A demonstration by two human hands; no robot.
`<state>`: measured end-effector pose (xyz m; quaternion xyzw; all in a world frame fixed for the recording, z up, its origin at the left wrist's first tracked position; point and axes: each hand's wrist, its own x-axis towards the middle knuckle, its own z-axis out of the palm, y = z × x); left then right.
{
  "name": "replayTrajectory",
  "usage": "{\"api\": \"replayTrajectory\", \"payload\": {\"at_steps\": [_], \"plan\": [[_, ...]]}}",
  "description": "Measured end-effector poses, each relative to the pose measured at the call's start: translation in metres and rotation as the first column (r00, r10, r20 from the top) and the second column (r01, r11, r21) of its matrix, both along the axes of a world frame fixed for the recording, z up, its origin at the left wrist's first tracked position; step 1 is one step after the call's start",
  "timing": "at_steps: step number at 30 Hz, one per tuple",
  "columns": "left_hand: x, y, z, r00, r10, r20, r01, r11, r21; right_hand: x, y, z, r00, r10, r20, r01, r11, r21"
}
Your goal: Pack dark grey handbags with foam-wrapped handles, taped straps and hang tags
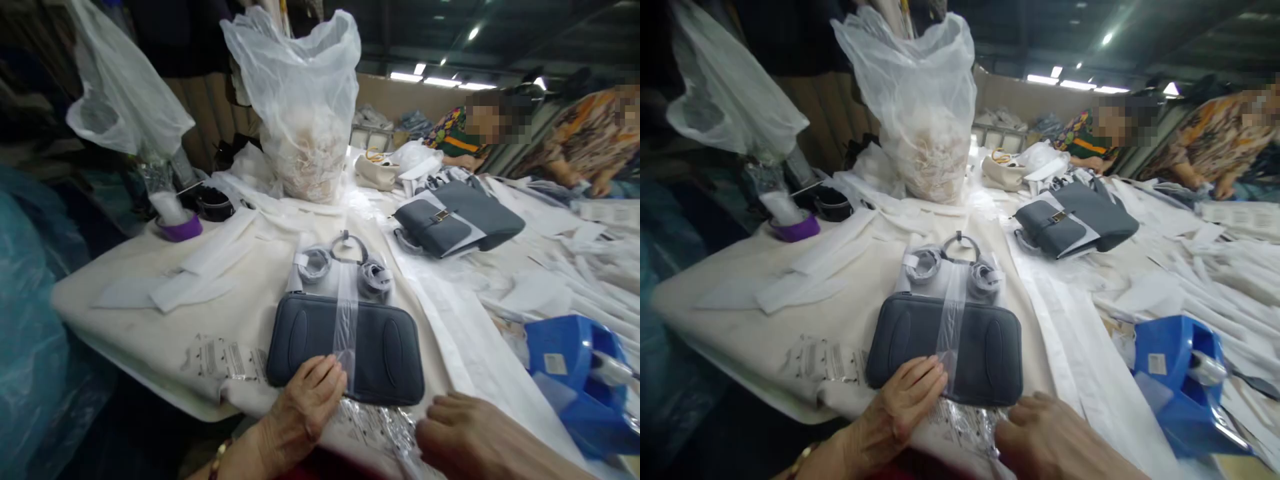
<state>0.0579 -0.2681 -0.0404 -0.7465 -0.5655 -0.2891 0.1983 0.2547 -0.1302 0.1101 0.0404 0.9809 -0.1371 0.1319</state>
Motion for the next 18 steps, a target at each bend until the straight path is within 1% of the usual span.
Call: {"api": "replayTrajectory", "payload": {"at_steps": [1,3,5,7,9,11,14,18], "plan": [[0.002,-0.001,-0.001,1.000,0.011,0.013,-0.011,1.000,0.005,-0.023,0.000,0.004,0.996,0.060,0.067,-0.058,0.998,-0.025],[0.005,-0.004,-0.001,0.999,0.020,0.030,-0.020,1.000,-0.009,-0.062,0.005,0.001,0.977,0.148,0.155,-0.146,0.989,-0.024],[0.006,-0.006,-0.001,0.999,0.027,0.043,-0.026,0.999,-0.026,-0.090,0.013,-0.011,0.957,0.220,0.190,-0.229,0.973,0.025],[0.006,-0.008,-0.001,0.998,0.028,0.053,-0.026,0.999,-0.038,-0.110,0.021,-0.025,0.941,0.263,0.215,-0.284,0.956,0.075],[0.005,-0.008,-0.001,0.998,0.028,0.063,-0.025,0.999,-0.047,-0.123,0.026,-0.034,0.932,0.273,0.238,-0.303,0.948,0.097],[0.005,-0.007,-0.001,0.995,0.035,0.088,-0.031,0.999,-0.044,-0.131,0.027,-0.039,0.931,0.265,0.251,-0.297,0.950,0.099],[0.005,-0.007,-0.001,0.992,0.028,0.127,-0.025,0.999,-0.026,-0.135,0.024,-0.040,0.930,0.265,0.255,-0.300,0.948,0.110],[0.005,-0.006,-0.002,0.992,0.015,0.129,-0.007,0.998,-0.058,-0.140,0.018,-0.040,0.925,0.270,0.268,-0.318,0.936,0.152]]}}
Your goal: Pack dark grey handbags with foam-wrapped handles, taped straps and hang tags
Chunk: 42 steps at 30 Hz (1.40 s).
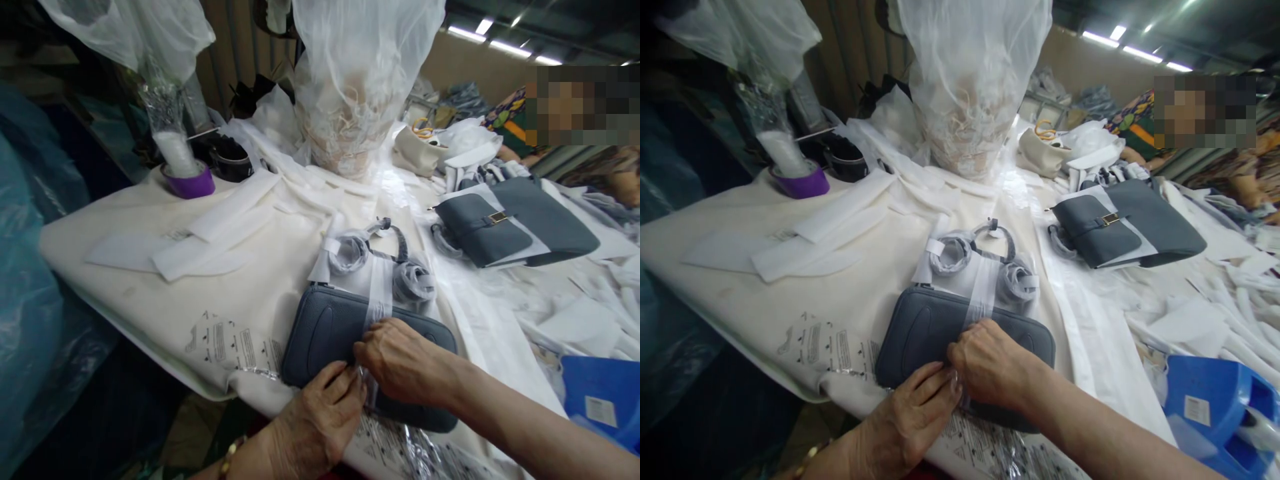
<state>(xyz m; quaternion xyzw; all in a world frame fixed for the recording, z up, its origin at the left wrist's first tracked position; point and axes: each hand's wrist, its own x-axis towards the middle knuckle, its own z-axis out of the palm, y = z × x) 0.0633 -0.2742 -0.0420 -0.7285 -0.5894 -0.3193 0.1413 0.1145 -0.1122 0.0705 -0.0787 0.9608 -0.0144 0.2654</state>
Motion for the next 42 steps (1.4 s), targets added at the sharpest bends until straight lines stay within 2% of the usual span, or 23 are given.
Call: {"api": "replayTrajectory", "payload": {"at_steps": [2,5,8,14,17,19,21,23,25,28,33,36,39,42], "plan": [[0.000,0.000,-0.001,1.000,-0.006,0.004,0.006,1.000,-0.012,-0.004,-0.003,0.001,0.999,-0.031,0.027,0.030,0.999,0.034],[0.001,0.000,-0.001,1.000,-0.004,0.012,0.004,1.000,-0.006,-0.011,-0.008,0.004,0.985,-0.154,0.074,0.147,0.984,0.098],[0.001,0.000,-0.002,1.000,-0.012,-0.008,0.012,1.000,-0.024,-0.013,-0.009,0.005,0.972,-0.226,0.062,0.219,0.970,0.106],[-0.001,0.002,0.000,1.000,-0.005,0.018,0.004,1.000,0.016,-0.013,0.016,0.002,0.888,-0.428,-0.168,0.443,0.895,0.062],[-0.001,0.002,0.004,1.000,-0.002,0.018,0.001,0.999,0.038,0.001,0.024,-0.003,0.846,-0.468,-0.257,0.487,0.873,0.012],[-0.001,0.001,0.006,1.000,-0.005,0.023,0.004,0.999,0.049,0.020,0.016,-0.011,0.782,-0.451,-0.430,0.469,0.880,-0.070],[-0.001,0.000,0.008,1.000,-0.011,0.010,0.011,0.998,0.057,0.043,-0.001,-0.024,0.697,-0.413,-0.586,0.357,0.909,-0.216],[0.000,0.000,0.008,1.000,-0.017,-0.014,0.018,0.998,0.059,0.063,-0.020,-0.039,0.679,-0.399,-0.617,0.229,0.913,-0.339],[0.000,-0.001,0.009,0.998,-0.030,-0.046,0.033,0.998,0.058,0.076,-0.035,-0.051,0.685,-0.398,-0.610,0.182,0.905,-0.385],[0.000,-0.001,0.010,0.995,-0.056,-0.087,0.062,0.996,0.067,0.083,-0.041,-0.063,0.682,-0.392,-0.617,0.187,0.909,-0.372],[-0.002,-0.003,0.016,0.986,-0.113,-0.119,0.125,0.987,0.096,0.090,-0.039,-0.071,0.669,-0.317,-0.672,0.140,0.942,-0.305],[-0.004,-0.007,0.014,0.986,-0.153,-0.058,0.159,0.982,0.101,0.098,-0.045,-0.072,0.694,-0.257,-0.672,0.113,0.961,-0.250],[-0.007,-0.009,0.010,0.992,-0.109,0.061,0.103,0.990,0.093,0.101,-0.054,-0.071,0.712,-0.218,-0.668,0.087,0.970,-0.225],[-0.009,-0.006,0.012,0.997,-0.042,0.067,0.042,0.999,0.000,0.102,-0.060,-0.066,0.720,-0.297,-0.627,0.131,0.946,-0.298]]}}
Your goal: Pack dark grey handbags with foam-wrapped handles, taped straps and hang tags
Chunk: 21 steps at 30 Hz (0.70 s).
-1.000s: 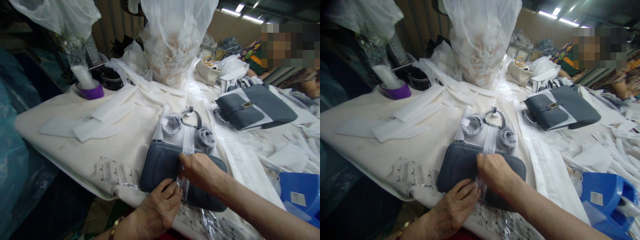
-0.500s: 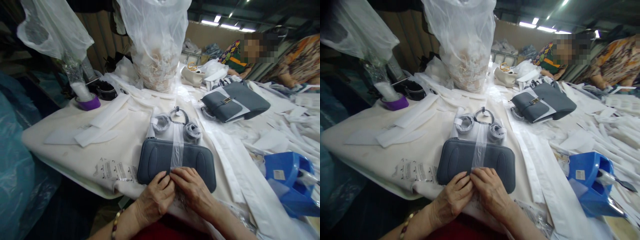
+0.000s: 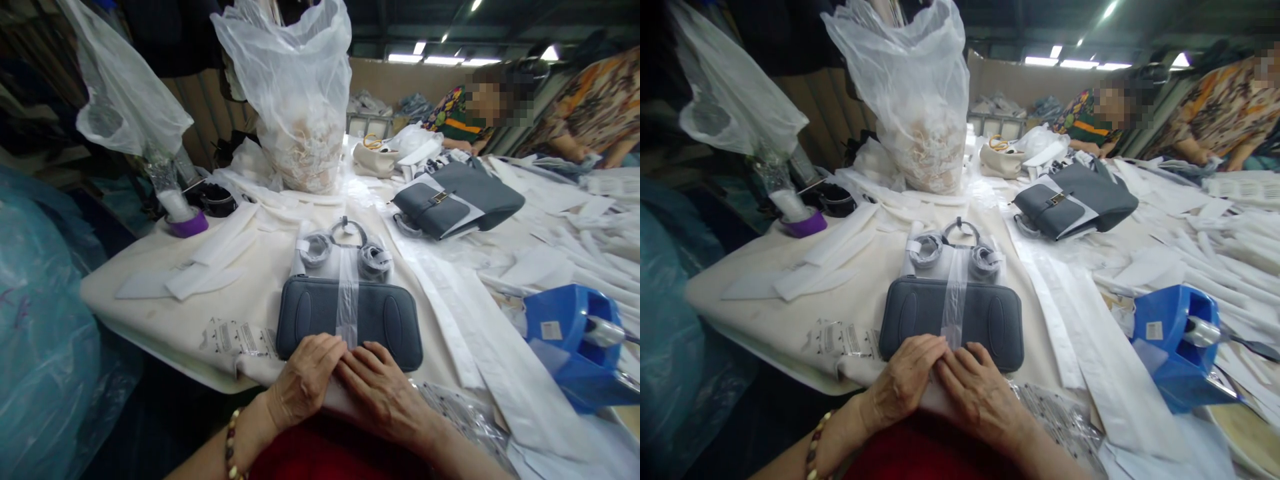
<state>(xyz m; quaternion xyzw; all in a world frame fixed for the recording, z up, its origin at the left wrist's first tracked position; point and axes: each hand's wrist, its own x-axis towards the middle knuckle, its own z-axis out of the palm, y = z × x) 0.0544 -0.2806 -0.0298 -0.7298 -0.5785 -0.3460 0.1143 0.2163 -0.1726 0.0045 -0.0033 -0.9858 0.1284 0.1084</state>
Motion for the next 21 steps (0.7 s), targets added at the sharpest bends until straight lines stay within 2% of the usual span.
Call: {"api": "replayTrajectory", "payload": {"at_steps": [2,4,5,6,7,8,9,10,11,12,13,14,15,16,18,19,21], "plan": [[-0.003,0.001,0.007,1.000,-0.017,0.014,0.017,0.999,-0.047,0.006,-0.001,0.004,1.000,-0.020,-0.003,0.019,0.994,-0.112],[-0.008,-0.003,0.016,0.998,-0.018,0.055,0.019,0.999,-0.033,0.018,0.001,0.007,0.996,-0.039,-0.084,0.023,0.983,-0.180],[-0.011,-0.007,0.019,0.998,0.017,0.068,-0.016,1.000,-0.011,0.027,0.003,0.007,0.983,-0.096,-0.155,0.067,0.981,-0.183],[-0.016,-0.012,0.020,0.993,0.088,0.080,-0.089,0.996,0.016,0.036,0.005,0.006,0.952,-0.196,-0.234,0.155,0.971,-0.180],[-0.020,-0.017,0.020,0.976,0.192,0.100,-0.197,0.980,0.041,0.044,0.007,0.005,0.889,-0.334,-0.314,0.286,0.939,-0.191],[-0.025,-0.021,0.017,0.940,0.312,0.140,-0.320,0.946,0.042,0.052,0.009,0.003,0.789,-0.497,-0.362,0.437,0.867,-0.238],[-0.029,-0.025,0.014,0.885,0.417,0.207,-0.426,0.905,0.002,0.057,0.011,0.000,0.669,-0.656,-0.350,0.570,0.755,-0.325],[-0.033,-0.026,0.010,0.816,0.497,0.297,-0.498,0.864,-0.078,0.060,0.013,-0.003,0.552,-0.785,-0.281,0.654,0.617,-0.438],[-0.036,-0.026,0.007,0.735,0.555,0.390,-0.528,0.829,-0.185,0.061,0.015,-0.005,0.471,-0.867,-0.164,0.676,0.474,-0.564],[-0.038,-0.025,0.005,0.650,0.595,0.473,-0.518,0.802,-0.296,0.059,0.016,-0.007,0.439,-0.898,-0.025,0.651,0.337,-0.680],[-0.039,-0.022,0.004,0.568,0.617,0.544,-0.480,0.786,-0.391,0.056,0.017,-0.008,0.451,-0.888,0.092,0.589,0.218,-0.778],[-0.040,-0.018,0.006,0.488,0.623,0.612,-0.426,0.782,-0.456,0.052,0.018,-0.008,0.497,-0.852,0.166,0.506,0.129,-0.853],[-0.040,-0.015,0.010,0.411,0.608,0.679,-0.372,0.792,-0.485,0.049,0.020,-0.007,0.546,-0.816,0.189,0.419,0.071,-0.905],[-0.040,-0.012,0.016,0.340,0.574,0.745,-0.316,0.816,-0.484,0.045,0.021,-0.005,0.583,-0.792,0.181,0.346,0.040,-0.938],[-0.041,-0.009,0.029,0.228,0.465,0.856,-0.185,0.883,-0.431,0.043,0.025,0.001,0.619,-0.770,0.151,0.277,0.034,-0.960],[-0.042,-0.009,0.035,0.193,0.411,0.891,-0.123,0.911,-0.393,0.043,0.028,0.004,0.630,-0.764,0.136,0.264,0.046,-0.963],[-0.046,-0.011,0.044,0.174,0.336,0.925,-0.033,0.941,-0.336,0.045,0.034,0.010,0.656,-0.747,0.109,0.265,0.093,-0.960]]}}
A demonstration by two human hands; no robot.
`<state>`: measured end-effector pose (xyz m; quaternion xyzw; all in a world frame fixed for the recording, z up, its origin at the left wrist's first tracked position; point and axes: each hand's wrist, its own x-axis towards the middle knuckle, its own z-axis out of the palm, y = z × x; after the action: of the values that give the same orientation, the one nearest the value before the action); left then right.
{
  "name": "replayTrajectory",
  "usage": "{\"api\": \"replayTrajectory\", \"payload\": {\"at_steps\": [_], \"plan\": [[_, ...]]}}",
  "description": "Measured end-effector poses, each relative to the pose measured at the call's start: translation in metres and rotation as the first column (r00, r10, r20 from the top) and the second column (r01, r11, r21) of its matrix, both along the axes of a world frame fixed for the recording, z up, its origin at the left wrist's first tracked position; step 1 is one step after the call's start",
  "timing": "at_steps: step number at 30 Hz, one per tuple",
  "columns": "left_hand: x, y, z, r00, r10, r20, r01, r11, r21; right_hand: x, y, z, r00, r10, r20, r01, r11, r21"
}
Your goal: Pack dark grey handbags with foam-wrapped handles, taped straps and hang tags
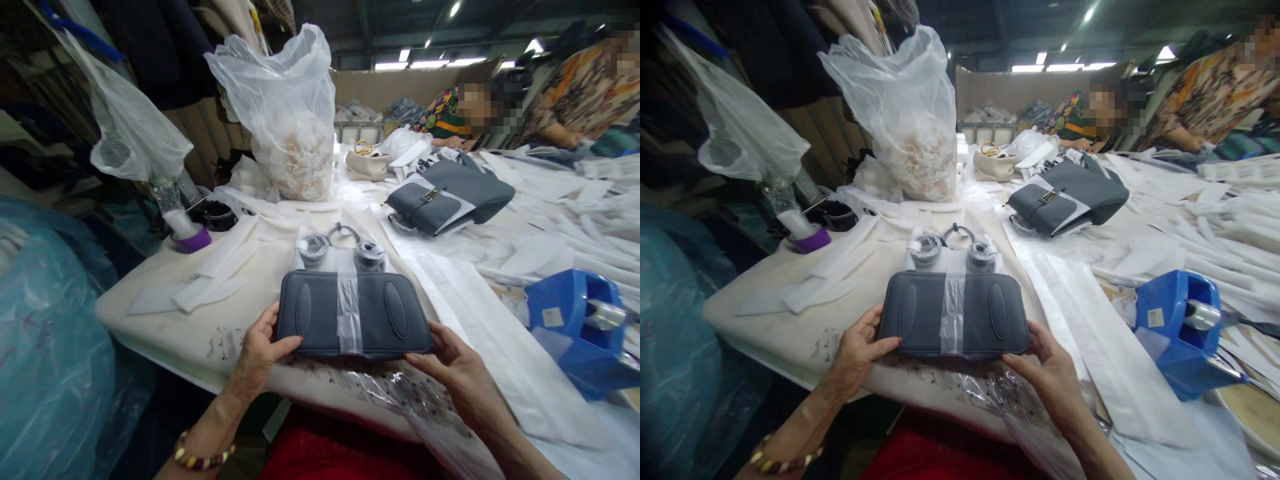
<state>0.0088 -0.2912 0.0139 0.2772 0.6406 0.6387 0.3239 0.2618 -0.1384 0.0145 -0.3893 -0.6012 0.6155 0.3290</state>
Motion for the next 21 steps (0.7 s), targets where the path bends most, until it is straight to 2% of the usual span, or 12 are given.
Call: {"api": "replayTrajectory", "payload": {"at_steps": [3,6,8,10,13,15,16,18,21], "plan": [[-0.005,-0.002,0.002,0.998,-0.050,-0.040,0.051,0.998,0.024,0.004,0.010,0.007,0.997,0.066,0.026,-0.068,0.995,0.068],[-0.009,-0.001,-0.002,0.955,-0.014,-0.295,0.017,1.000,0.010,0.002,0.017,0.012,0.997,0.072,0.000,-0.072,0.993,0.094],[-0.013,0.001,-0.002,0.847,-0.006,-0.532,0.005,1.000,-0.002,0.000,0.020,0.014,0.998,0.043,-0.056,-0.037,0.995,0.094],[-0.017,0.001,0.000,0.682,-0.050,-0.730,0.041,0.999,-0.030,-0.003,0.021,0.014,0.995,0.014,-0.101,-0.005,0.996,0.089],[-0.024,0.001,0.007,0.412,-0.100,-0.905,0.085,0.994,-0.071,-0.006,0.021,0.013,0.990,0.007,-0.142,0.004,0.997,0.078],[-0.026,0.003,0.012,0.268,-0.069,-0.961,0.075,0.996,-0.051,-0.007,0.022,0.014,0.986,-0.006,-0.164,0.020,0.996,0.084],[-0.027,0.004,0.014,0.221,-0.042,-0.974,0.071,0.997,-0.027,-0.007,0.022,0.016,0.984,-0.017,-0.177,0.034,0.995,0.096],[-0.027,0.008,0.018,0.172,0.021,-0.985,0.079,0.996,0.035,-0.008,0.023,0.020,0.980,-0.032,-0.195,0.059,0.989,0.135],[-0.028,0.014,0.022,0.187,0.106,-0.977,0.060,0.991,0.119,-0.008,0.024,0.030,0.984,-0.007,-0.175,0.045,0.976,0.213]]}}
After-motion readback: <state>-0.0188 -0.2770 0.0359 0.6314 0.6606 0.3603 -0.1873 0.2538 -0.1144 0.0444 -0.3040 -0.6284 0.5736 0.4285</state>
